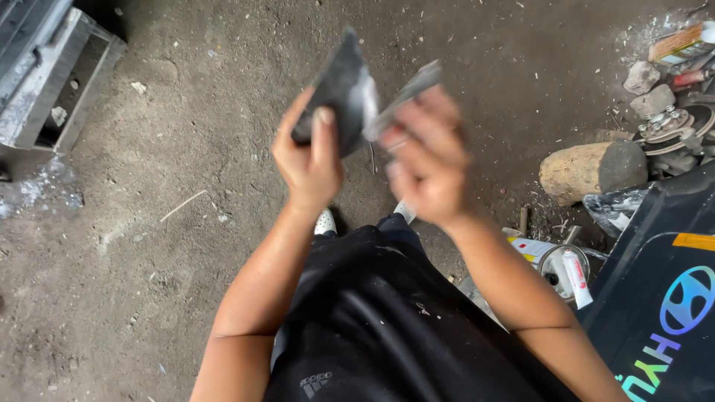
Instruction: The person scrapes a putty knife with a sanding block, then applies and smooths body filler onto a car bumper using the putty knife. They later use a hammer to tap the bumper surface.
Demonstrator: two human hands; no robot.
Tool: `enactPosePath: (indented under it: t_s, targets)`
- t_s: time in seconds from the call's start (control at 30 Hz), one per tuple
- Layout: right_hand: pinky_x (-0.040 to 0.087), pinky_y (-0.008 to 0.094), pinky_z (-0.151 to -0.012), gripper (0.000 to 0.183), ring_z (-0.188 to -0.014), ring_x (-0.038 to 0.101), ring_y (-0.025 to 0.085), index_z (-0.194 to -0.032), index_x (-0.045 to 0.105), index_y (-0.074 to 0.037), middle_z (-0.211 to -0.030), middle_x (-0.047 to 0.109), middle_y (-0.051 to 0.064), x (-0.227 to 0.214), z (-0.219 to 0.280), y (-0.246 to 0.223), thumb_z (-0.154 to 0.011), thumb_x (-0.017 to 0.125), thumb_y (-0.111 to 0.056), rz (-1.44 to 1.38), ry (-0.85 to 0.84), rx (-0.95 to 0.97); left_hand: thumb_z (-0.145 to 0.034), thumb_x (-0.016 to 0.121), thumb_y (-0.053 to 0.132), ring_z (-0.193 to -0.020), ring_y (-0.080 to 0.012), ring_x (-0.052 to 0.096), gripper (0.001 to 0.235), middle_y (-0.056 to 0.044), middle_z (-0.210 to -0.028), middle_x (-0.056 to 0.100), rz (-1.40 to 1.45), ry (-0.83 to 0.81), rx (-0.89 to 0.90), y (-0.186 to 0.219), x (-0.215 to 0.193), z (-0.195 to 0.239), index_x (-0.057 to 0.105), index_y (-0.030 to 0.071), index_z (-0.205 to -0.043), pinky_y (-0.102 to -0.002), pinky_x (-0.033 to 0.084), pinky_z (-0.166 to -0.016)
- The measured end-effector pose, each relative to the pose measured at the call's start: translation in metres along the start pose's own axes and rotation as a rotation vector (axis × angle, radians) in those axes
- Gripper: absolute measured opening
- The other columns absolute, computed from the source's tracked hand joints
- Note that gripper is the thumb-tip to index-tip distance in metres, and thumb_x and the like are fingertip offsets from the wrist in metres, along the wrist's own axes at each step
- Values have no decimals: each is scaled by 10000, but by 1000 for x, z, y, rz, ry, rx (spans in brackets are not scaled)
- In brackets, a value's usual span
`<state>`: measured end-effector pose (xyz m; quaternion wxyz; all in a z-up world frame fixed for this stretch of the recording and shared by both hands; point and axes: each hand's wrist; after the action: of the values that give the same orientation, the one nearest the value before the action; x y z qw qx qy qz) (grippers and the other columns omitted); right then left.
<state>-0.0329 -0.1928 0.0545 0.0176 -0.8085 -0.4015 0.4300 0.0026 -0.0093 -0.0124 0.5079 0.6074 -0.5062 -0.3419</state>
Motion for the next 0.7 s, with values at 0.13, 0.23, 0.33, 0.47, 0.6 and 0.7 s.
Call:
enactPosePath:
  t_s: [0.13,0.23,0.33,0.47,0.6,0.7]
  targets:
    - [351,520,-1190,340,-1444,443,364,-1166,807,-139,-1392,636,85,17,21,1,-831,750,-121,106,-206,-40,-1139,580,163,-1158,-210,696,268,-118,-1302,705,20,-34,343,16,-1,-7,626,-20,-1329,-325,541,-1046]
    - [351,504,-1231,326,-1479,423,367,-1214,773,-107,-1455,603,140,5,25,7,-890,749,-134,-14,-193,-49,-1137,595,155,-1137,-202,714,259,-108,-1237,715,-114,51,399,23,-4,-4,641,-7,-1333,-319,552,-1030]
    - [384,443,-1273,329,-1567,442,331,-1290,675,-98,-1519,555,150,-3,11,11,-961,669,-108,-375,3,74,-1057,655,158,-999,-193,673,342,-109,-1124,734,29,-28,-50,4,7,-1,631,-51,-1327,-338,560,-916]
    - [371,449,-1255,457,-1485,482,290,-1459,578,-107,-1579,494,162,5,33,30,-1006,638,-125,-1115,-36,359,-1044,684,157,-1032,-211,671,310,-124,-1158,693,797,-41,-389,-16,8,1,597,-48,-1260,-382,554,-972]
    - [383,527,-1273,435,-1469,521,341,-1405,613,-108,-1503,589,163,3,40,46,-972,650,-118,-342,-319,134,-1038,665,196,-1064,-218,676,325,-144,-1201,682,832,29,-415,-7,-5,-16,581,-23,-1263,-389,556,-980]
    - [472,628,-1223,406,-1441,531,357,-1474,542,-54,-1535,533,171,24,100,90,-1085,625,-140,-1302,113,629,-1048,664,209,-1060,-262,681,334,-164,-1192,680,852,31,-351,-1,-9,-21,564,-20,-1270,-446,567,-980]
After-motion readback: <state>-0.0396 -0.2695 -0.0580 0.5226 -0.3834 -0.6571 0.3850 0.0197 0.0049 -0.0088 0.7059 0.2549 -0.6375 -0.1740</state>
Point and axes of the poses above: each hand's wrist, its own z-axis away from the middle knuckle, its own x-axis out of the palm, y = z × x
